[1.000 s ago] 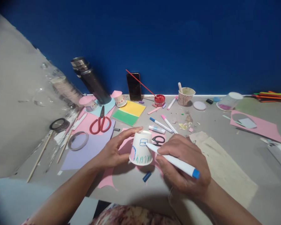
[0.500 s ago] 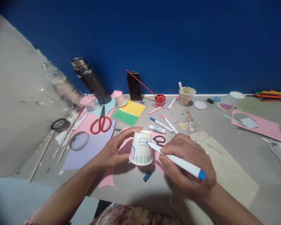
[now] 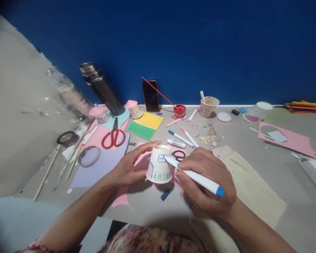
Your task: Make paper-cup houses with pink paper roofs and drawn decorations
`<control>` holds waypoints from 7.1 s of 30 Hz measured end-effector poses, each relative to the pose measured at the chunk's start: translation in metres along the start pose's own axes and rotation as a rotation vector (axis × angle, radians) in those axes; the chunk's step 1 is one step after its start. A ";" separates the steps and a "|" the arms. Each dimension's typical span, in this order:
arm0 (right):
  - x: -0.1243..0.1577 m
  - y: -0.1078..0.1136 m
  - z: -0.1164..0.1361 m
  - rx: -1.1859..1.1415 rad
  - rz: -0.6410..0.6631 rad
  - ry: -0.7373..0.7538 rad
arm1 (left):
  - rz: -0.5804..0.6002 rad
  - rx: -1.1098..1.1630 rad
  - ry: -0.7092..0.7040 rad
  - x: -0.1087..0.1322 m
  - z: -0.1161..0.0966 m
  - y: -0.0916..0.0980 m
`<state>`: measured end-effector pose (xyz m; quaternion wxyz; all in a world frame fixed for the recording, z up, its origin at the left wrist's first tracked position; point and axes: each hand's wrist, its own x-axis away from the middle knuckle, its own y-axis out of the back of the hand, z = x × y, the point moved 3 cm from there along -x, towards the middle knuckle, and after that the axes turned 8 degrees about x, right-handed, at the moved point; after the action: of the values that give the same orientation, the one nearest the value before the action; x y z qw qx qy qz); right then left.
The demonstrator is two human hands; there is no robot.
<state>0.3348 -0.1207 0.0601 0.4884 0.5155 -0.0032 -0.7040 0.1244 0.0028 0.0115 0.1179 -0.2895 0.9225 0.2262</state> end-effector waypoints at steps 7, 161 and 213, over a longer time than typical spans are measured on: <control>-0.001 0.000 0.001 0.004 -0.010 0.007 | -0.004 0.004 -0.010 0.000 -0.001 0.000; 0.002 -0.030 -0.003 -0.101 -0.073 0.048 | -0.146 -0.466 -0.076 -0.007 -0.015 -0.006; 0.001 -0.028 0.003 -0.112 0.031 0.100 | -0.126 -0.457 -0.046 -0.006 -0.014 -0.005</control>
<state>0.3136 -0.1082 0.0464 0.5269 0.5218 0.0524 -0.6688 0.1314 -0.0044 0.0241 0.0844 -0.3606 0.8245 0.4279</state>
